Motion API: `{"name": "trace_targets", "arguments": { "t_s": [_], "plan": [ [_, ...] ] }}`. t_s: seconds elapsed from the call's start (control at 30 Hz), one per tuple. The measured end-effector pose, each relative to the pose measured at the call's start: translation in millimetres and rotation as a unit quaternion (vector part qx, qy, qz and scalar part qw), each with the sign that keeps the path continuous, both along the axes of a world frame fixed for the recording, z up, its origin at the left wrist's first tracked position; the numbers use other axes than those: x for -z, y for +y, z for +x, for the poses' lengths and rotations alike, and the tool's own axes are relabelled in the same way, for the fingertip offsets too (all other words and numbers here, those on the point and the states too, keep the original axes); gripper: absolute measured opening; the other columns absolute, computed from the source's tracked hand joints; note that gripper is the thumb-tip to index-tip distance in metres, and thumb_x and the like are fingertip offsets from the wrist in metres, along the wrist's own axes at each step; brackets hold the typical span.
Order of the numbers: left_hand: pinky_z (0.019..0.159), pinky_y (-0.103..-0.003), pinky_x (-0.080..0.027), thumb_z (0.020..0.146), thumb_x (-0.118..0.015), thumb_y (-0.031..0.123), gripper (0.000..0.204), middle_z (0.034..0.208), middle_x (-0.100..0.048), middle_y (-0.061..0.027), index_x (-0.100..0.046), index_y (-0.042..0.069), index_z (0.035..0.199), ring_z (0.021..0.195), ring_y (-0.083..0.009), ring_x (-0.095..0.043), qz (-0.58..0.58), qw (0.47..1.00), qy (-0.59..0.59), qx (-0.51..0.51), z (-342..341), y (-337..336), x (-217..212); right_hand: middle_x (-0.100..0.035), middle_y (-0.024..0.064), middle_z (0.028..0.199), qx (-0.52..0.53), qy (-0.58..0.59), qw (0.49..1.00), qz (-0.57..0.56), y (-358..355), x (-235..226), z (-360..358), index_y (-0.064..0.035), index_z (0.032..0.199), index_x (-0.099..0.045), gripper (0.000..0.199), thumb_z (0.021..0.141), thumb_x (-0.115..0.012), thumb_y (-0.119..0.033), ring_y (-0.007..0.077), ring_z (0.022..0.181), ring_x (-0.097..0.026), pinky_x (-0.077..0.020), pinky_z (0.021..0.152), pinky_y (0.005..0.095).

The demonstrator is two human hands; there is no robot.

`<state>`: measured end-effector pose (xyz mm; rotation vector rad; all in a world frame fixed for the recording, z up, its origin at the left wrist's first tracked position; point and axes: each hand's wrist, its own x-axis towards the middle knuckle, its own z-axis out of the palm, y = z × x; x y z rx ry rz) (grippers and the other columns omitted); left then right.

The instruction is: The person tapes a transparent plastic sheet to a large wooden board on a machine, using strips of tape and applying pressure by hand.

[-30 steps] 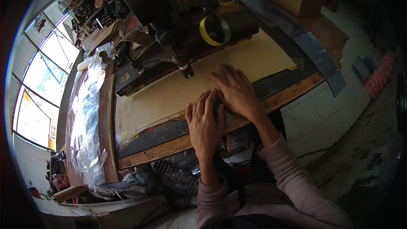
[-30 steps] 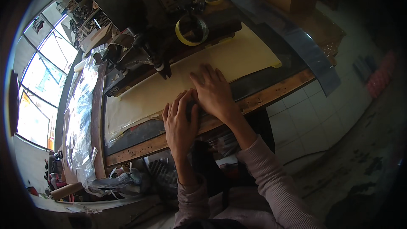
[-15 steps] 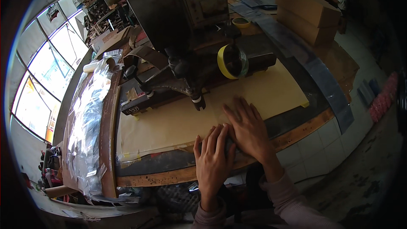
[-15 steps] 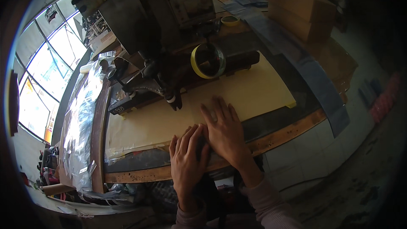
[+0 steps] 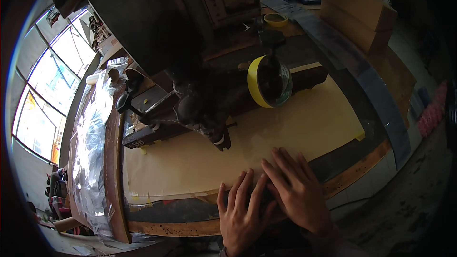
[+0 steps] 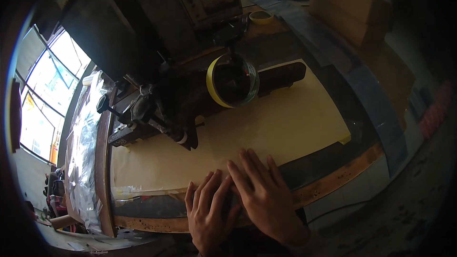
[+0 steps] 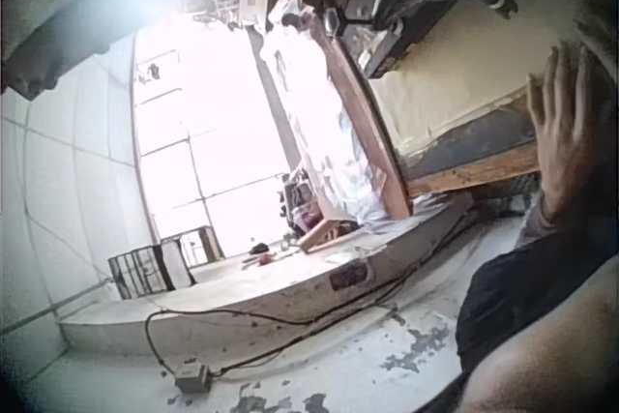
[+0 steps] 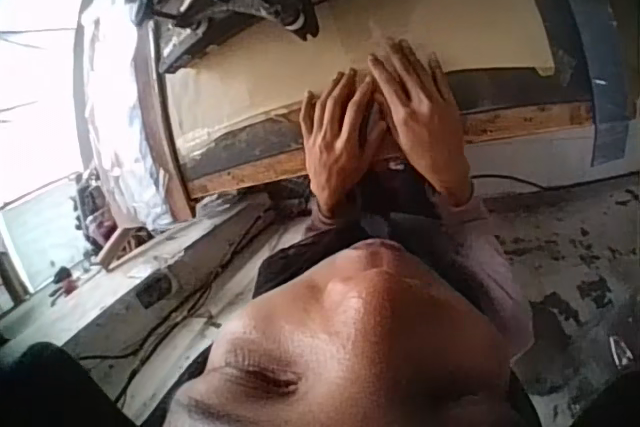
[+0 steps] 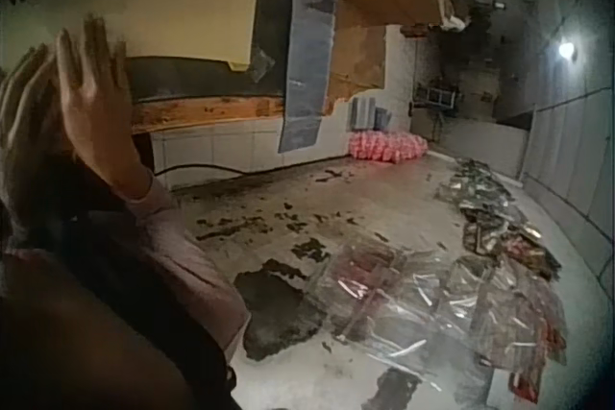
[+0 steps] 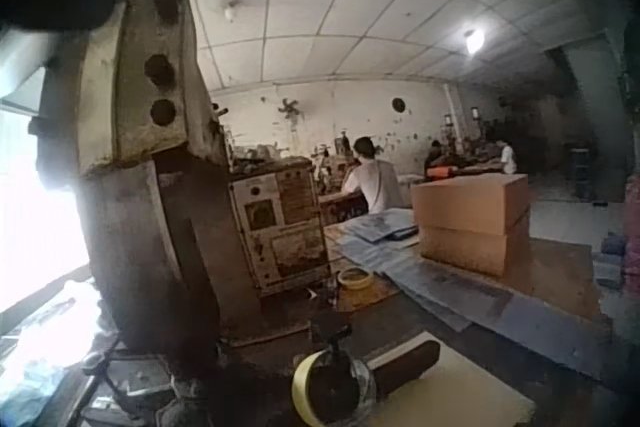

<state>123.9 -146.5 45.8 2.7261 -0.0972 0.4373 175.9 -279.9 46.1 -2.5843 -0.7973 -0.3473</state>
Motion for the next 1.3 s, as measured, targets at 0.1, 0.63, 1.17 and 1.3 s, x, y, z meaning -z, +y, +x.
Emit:
{"name": "trace_targets", "arguments": {
  "t_s": [0.1,0.63,1.17,1.3],
  "plan": [
    [0.111,-0.048,-0.021,0.086,-0.061,0.028,0.042,0.122,-0.06,-0.006,-0.059,0.012,0.124,0.118,-0.0227,-0.055,-0.015,1.0,0.004,0.018,-4,2,-9,-0.052,0.0173,0.13,-0.006,0.011,0.998,0.056,-6,4,-6,-0.0046,0.121,-0.058,0.039,0.085,-0.061,-0.02,0.0288,0.122,-0.051,-0.0385,0.102,0.0477],
    [0.109,-0.046,-0.026,0.088,-0.059,0.034,0.049,0.136,-0.051,-0.0087,-0.052,0.012,0.131,0.126,-0.0203,-0.049,-0.004,0.996,0.003,0.085,-4,10,7,-0.058,0.0144,0.121,-0.002,-0.033,0.997,0.07,-7,9,-8,-0.0026,0.107,-0.065,0.028,0.084,-0.062,-0.02,0.0286,0.118,-0.054,-0.041,0.099,0.0471],
    [0.108,-0.043,-0.031,0.085,-0.062,0.025,0.042,0.132,-0.055,-0.0034,-0.057,0.013,0.124,0.125,-0.018,-0.05,-0.034,0.997,-0.031,0.06,-5,6,4,-0.06,0.0143,0.117,0.003,-0.059,0.991,0.116,-4,14,-9,-0.0026,0.104,-0.064,0.024,0.085,-0.061,-0.018,0.0288,0.117,-0.054,-0.0387,0.101,0.0469],
    [0.106,-0.043,-0.032,0.085,-0.063,0.029,0.044,0.131,-0.056,-0.0036,-0.056,0.012,0.125,0.123,-0.0147,-0.051,0.0,0.998,-0.028,0.06,-4,5,6,-0.06,0.0141,0.118,0.005,-0.052,0.993,0.11,-6,15,-10,-0.0027,0.104,-0.064,0.024,0.085,-0.061,-0.017,0.0283,0.118,-0.053,-0.0388,0.101,0.0469]
  ]
}}
